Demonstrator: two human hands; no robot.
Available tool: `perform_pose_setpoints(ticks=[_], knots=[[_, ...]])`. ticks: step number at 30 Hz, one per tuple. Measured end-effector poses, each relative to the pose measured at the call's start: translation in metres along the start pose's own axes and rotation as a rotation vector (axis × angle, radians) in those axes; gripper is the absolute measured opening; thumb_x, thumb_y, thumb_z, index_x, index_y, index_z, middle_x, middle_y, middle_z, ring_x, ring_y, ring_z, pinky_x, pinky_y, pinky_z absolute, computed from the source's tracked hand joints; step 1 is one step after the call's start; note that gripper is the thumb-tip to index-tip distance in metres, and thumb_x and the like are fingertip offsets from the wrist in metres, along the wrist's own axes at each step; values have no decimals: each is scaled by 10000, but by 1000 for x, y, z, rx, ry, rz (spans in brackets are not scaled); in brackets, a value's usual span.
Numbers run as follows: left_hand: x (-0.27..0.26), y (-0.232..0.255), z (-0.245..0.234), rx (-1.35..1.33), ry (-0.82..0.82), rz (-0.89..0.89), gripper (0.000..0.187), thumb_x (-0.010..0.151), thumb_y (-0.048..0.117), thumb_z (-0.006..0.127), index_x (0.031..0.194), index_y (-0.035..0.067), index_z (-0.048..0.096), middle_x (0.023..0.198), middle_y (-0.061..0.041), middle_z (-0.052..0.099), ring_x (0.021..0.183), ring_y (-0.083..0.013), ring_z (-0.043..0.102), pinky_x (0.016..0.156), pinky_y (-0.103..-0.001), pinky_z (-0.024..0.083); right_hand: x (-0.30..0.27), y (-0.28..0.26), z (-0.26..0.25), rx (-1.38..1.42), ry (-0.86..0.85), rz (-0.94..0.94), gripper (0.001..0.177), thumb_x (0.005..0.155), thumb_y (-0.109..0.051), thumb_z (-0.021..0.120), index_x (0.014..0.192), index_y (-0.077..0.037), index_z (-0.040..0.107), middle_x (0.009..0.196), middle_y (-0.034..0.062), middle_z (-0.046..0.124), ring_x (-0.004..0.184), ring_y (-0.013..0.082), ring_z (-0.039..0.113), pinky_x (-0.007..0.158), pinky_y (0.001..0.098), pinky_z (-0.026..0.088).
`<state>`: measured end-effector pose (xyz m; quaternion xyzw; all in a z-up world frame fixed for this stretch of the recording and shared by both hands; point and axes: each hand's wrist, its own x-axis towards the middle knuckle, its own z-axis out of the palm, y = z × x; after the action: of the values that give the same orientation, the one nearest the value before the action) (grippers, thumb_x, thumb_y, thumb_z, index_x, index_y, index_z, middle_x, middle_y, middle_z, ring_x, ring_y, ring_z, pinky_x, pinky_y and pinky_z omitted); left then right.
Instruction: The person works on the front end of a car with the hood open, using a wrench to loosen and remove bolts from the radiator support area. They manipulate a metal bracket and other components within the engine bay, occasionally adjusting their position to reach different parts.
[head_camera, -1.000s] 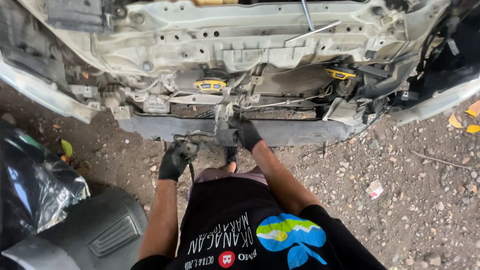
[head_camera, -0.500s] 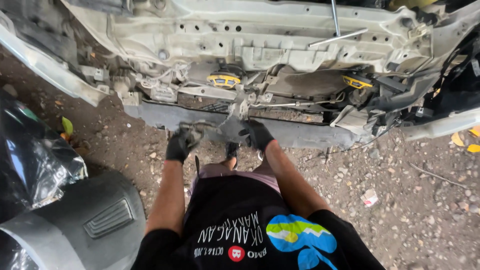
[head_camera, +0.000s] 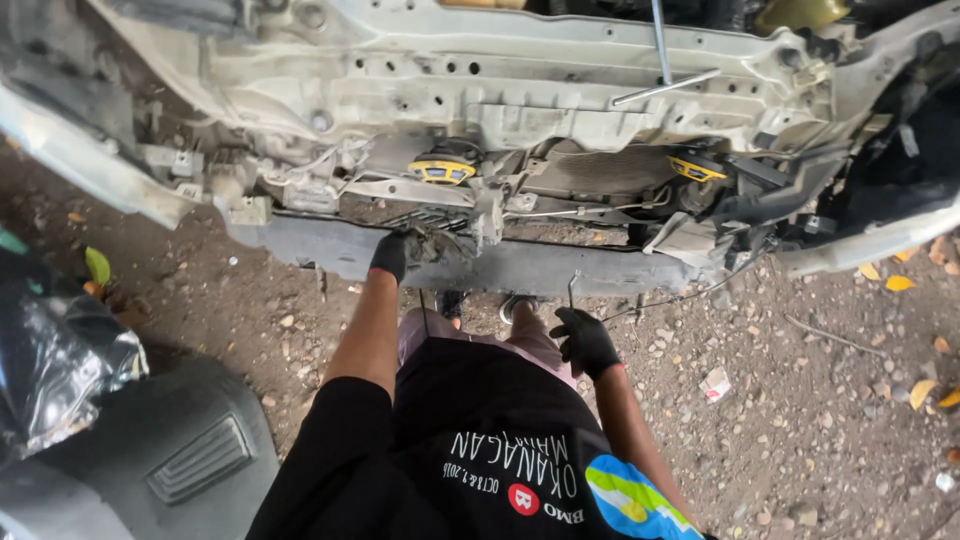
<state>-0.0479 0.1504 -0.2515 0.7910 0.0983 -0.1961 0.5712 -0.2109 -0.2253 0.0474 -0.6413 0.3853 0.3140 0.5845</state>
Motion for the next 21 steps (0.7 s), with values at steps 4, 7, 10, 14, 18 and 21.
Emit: perform_pose_setpoints(ticks=[4, 7, 10, 14, 18, 21], knots=[[5, 2, 38, -562, -91, -547, 290, 981, 401, 633, 1037, 133, 731, 923, -118, 702, 801, -295, 671, 683, -509, 566, -13, 1, -8, 22, 43, -82, 429, 959, -296, 538, 1281, -29, 633, 966, 181, 775, 479, 201, 634, 347, 328, 450], [4, -18, 66, -746, -68, -700, 279, 966, 432, 621, 1043, 184, 722, 951, -71, 706, 822, -283, 672, 732, -547, 552, -22, -9, -11, 97, 95, -4, 440, 956, -324, 564, 1275, -30, 635, 938, 161, 751, 452, 200, 585, 315, 338, 409], [3, -22, 82, -828, -29, -754, 275, 969, 451, 630, 1082, 217, 722, 980, -25, 703, 868, -256, 649, 776, -554, 527, -21, -15, -19, 88, 127, 28, 448, 962, -362, 598, 1272, -40, 639, 921, 137, 730, 459, 184, 560, 310, 337, 393], [-4, -6, 94, -665, -21, -714, 334, 1001, 449, 626, 1099, 147, 730, 957, -52, 702, 907, -279, 639, 795, -528, 514, -16, -6, -41, 20, 167, 55, 455, 966, -391, 611, 1257, -44, 660, 920, 118, 734, 482, 171, 570, 319, 330, 409], [9, -22, 94, -279, 13, -341, 310, 1023, 359, 614, 1141, 94, 721, 1027, -102, 701, 988, -313, 658, 854, -501, 524, -10, 4, -58, 8, 163, 71, 449, 955, -403, 595, 1256, -75, 653, 921, 100, 737, 476, 179, 560, 311, 342, 396], [9, 19, 73, 537, 108, 670, 339, 1021, 120, 585, 1335, 166, 705, 1315, -121, 695, 1257, -286, 641, 1074, -420, 532, -1, 12, -66, 29, 189, 71, 442, 945, -395, 613, 1247, -77, 670, 923, 114, 742, 480, 189, 555, 314, 343, 397]])
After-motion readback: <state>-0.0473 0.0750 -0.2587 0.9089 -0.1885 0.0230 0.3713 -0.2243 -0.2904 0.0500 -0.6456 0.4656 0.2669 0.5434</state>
